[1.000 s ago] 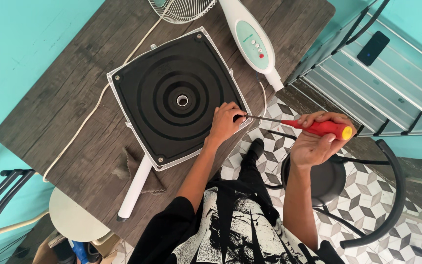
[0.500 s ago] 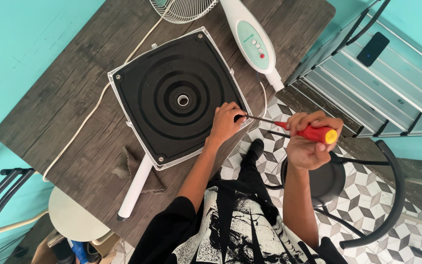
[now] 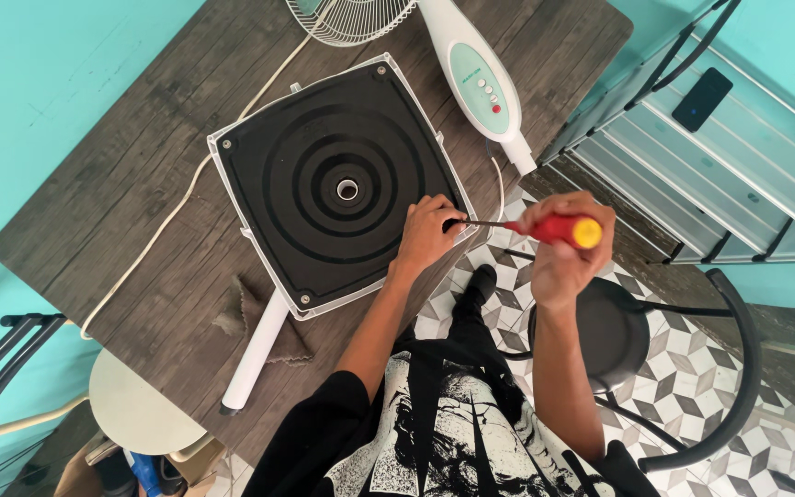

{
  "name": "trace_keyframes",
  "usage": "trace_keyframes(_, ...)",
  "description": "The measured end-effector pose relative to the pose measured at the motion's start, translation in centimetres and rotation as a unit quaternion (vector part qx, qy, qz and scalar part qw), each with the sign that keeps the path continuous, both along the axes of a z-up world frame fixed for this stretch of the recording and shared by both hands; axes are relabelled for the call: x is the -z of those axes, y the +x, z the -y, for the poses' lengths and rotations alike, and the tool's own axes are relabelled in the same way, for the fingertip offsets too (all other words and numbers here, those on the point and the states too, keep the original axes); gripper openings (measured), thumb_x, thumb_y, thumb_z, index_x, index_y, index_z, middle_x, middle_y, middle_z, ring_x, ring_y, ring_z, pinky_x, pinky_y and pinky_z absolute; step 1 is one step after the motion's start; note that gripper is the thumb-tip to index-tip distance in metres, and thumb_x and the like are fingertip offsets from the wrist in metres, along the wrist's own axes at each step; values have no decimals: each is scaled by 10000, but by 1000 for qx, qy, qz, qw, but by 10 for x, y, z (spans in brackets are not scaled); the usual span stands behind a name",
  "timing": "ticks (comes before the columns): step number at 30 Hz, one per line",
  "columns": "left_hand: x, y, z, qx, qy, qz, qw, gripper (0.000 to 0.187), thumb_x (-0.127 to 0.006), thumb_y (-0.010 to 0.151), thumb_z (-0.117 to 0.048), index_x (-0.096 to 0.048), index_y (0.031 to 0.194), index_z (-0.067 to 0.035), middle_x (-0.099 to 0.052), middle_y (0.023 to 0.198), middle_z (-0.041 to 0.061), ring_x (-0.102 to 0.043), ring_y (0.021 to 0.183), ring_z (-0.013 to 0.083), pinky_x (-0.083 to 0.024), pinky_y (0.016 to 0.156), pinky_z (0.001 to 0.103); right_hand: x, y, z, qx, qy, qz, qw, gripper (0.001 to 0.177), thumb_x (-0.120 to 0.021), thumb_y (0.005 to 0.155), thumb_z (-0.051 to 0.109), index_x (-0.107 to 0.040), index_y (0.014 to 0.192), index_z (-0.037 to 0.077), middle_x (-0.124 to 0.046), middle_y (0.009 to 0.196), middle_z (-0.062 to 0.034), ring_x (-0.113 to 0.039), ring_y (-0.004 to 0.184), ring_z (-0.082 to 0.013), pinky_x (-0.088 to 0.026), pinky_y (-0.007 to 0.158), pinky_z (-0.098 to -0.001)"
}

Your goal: The person places a black square appliance base on a wooden table and uses a red-handled screwdriver to tighten screws at each corner. The person handles screws and the screwdriver throughout the task.

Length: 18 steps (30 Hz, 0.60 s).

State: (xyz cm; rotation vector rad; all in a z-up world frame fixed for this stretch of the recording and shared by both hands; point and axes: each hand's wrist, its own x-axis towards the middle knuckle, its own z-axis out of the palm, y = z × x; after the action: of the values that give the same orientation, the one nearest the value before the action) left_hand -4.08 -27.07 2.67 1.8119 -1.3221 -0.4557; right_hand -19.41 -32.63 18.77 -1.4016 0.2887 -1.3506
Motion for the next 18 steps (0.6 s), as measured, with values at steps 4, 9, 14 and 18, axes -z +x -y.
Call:
trace_keyframes(4, -1, -1, -1, 5, 1, 2, 1000, 132, -819, 813, -159, -813, 942, -134, -663, 909, -30, -594, 903, 189, -408, 849, 393, -7, 5, 4, 24, -62, -87, 994, 455, -821, 979, 70, -399, 1150, 44, -531, 1080, -148, -655, 970, -246, -576, 887, -375)
trace_keyframes(9, -2, -3, -2, -7, 1, 4, 1000, 140, -814, 823, -158, -815, 962, -138, -663, 906, -32, -593, 899, 186, -407, 853, 393, -1, 15, 11, 57, -1, -106, 993, 512, -765, 1047, 16, -271, 1124, 125, -551, 936, -121, -587, 790, -166, -527, 712, -277)
trace_keyframes(14, -1, -3, -4, -10, -20, 7, 1000, 158, -816, 808, -156, -811, 965, -137, -662, 915, -28, -599, 915, 191, -413, 856, 385, 9, 19, 14, 38, -19, -25, 999, 435, -685, 1102, 95, -254, 1125, 146, -543, 834, -109, -500, 601, -126, -471, 564, -260)
trace_keyframes(18, 2, -3, -4, -5, -13, 4, 1000, 130, -814, 827, -159, -810, 955, -138, -665, 914, -31, -600, 911, 187, -417, 847, 384, 9, 11, 20, 74, -29, 19, 997, 415, -670, 1121, 145, -255, 1120, 152, -535, 782, -93, -453, 492, -137, -427, 509, -286)
